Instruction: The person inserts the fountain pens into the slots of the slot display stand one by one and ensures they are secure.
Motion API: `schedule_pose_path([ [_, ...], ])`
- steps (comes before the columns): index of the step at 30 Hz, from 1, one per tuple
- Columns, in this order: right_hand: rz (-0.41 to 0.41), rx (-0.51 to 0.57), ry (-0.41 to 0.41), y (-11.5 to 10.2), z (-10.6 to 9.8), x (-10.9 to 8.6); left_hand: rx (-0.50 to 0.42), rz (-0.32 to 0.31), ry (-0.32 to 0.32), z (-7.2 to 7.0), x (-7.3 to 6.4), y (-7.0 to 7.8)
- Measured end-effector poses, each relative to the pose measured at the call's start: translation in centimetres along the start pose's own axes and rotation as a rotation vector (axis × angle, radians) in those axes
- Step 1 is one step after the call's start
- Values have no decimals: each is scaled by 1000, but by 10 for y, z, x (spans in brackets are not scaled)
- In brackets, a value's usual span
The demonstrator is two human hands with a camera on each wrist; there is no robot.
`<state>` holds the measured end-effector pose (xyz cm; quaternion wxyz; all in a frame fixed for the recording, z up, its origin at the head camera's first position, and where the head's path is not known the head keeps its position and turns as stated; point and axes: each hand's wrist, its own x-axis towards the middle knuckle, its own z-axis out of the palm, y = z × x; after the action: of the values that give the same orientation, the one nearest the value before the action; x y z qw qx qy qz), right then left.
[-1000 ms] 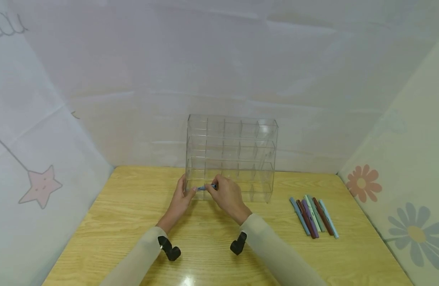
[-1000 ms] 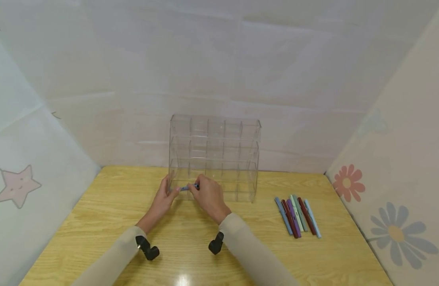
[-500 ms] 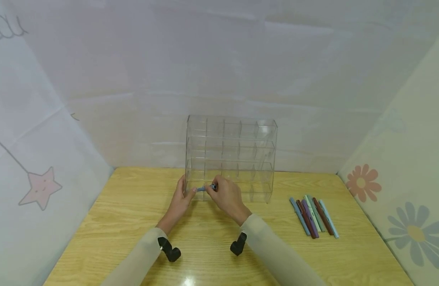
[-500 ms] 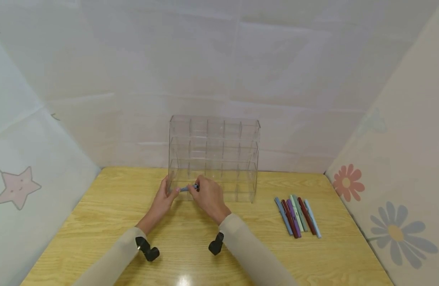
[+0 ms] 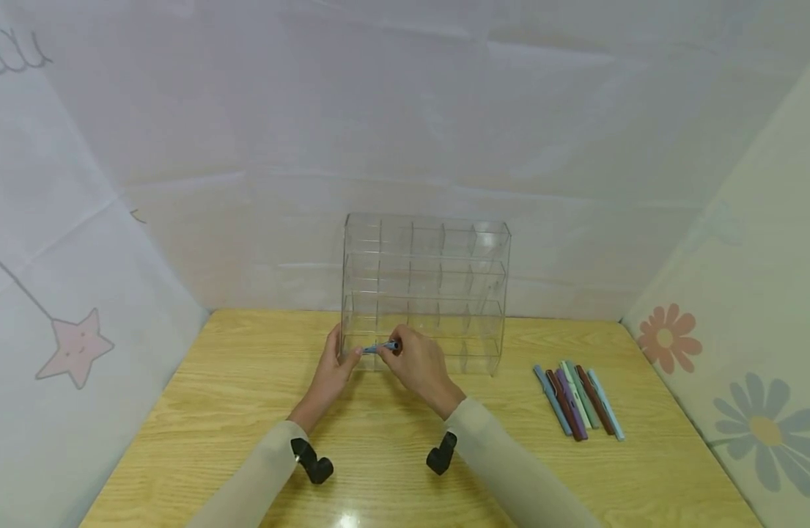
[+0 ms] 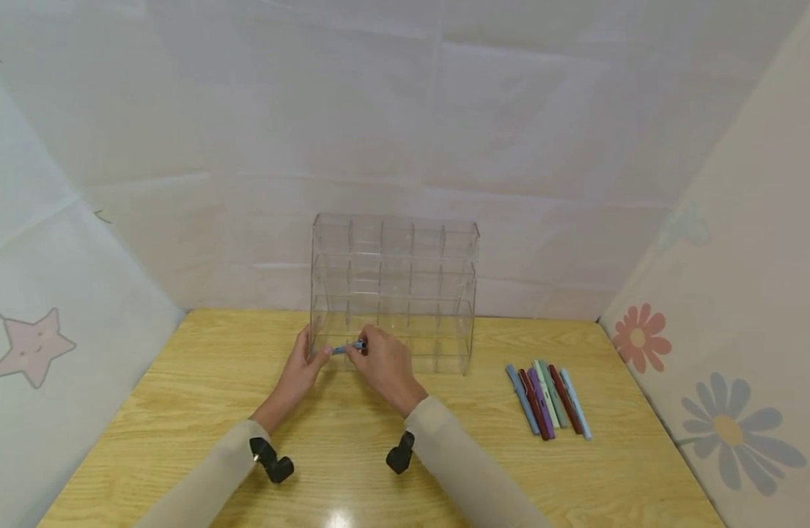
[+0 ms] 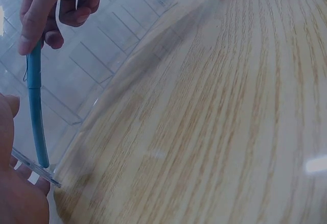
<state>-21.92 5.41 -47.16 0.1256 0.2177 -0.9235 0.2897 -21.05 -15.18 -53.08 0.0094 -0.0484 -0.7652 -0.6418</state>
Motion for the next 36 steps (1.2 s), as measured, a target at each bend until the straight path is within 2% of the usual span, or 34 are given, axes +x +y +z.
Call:
schedule_pose_path([
  [9,43,40,-42,2,-9,-6,11,-21,2,0,0,-1],
  [16,58,24,-62,10,-19,-13,13,-8,-2,-1,1,-1],
  [29,94,-1,-75,28,-46,-39,20,-6,15,-3,4,-2],
  [36,117,-11,-67,35,-64,-53,12,-34,28,-2,2,-1],
])
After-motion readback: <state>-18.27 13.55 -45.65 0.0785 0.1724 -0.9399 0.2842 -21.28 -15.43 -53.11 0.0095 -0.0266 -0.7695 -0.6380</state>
